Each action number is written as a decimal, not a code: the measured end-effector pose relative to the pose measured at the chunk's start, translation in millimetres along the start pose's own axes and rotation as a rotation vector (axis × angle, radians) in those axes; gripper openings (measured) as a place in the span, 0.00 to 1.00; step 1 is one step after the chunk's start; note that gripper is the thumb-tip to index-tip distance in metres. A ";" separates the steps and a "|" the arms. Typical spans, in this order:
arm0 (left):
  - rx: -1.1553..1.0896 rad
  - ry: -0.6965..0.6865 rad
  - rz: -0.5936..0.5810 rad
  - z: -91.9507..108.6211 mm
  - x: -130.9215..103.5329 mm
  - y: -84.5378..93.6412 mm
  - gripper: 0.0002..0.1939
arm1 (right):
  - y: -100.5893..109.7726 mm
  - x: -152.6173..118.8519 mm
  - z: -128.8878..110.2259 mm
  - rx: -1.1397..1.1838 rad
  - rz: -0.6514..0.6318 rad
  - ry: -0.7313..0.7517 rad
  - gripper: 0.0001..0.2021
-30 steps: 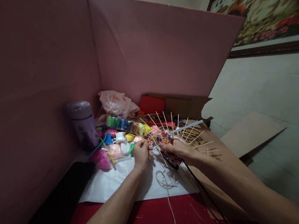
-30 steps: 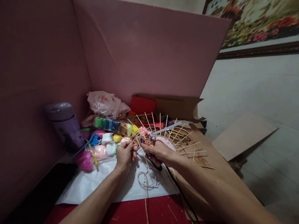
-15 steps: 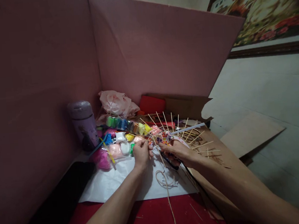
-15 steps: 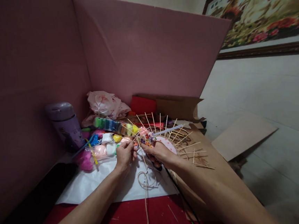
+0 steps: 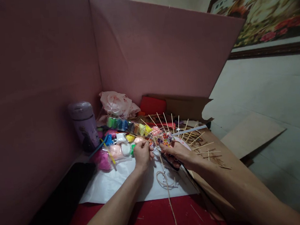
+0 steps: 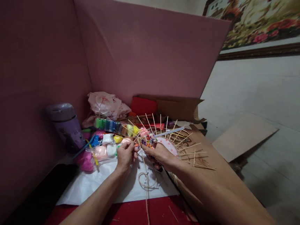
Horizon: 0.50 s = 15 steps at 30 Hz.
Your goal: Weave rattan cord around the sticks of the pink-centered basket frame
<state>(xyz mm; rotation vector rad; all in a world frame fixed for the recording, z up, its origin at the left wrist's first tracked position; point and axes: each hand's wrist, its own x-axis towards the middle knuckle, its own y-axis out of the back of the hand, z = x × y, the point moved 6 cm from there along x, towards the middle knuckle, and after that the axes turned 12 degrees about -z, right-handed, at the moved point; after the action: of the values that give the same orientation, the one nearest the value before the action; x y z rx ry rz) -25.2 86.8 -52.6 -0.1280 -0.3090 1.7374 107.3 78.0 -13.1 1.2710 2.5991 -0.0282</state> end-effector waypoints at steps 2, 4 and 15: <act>0.001 -0.003 0.000 -0.1 0.0 0.1 0.12 | -0.6 -0.3 0.8 -0.002 0.002 -0.013 0.23; -0.001 -0.004 0.001 -0.5 -0.1 0.1 0.12 | -1.1 -0.6 0.9 0.000 0.009 -0.015 0.23; 0.017 -0.019 -0.007 -0.5 0.7 0.5 0.12 | -4.6 -0.5 2.1 0.027 0.034 -0.013 0.21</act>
<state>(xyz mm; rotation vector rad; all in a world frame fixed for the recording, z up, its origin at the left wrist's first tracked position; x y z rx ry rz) -25.7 87.5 -53.2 -0.0978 -0.3078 1.7347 104.4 74.5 -15.4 1.3194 2.5744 -0.0651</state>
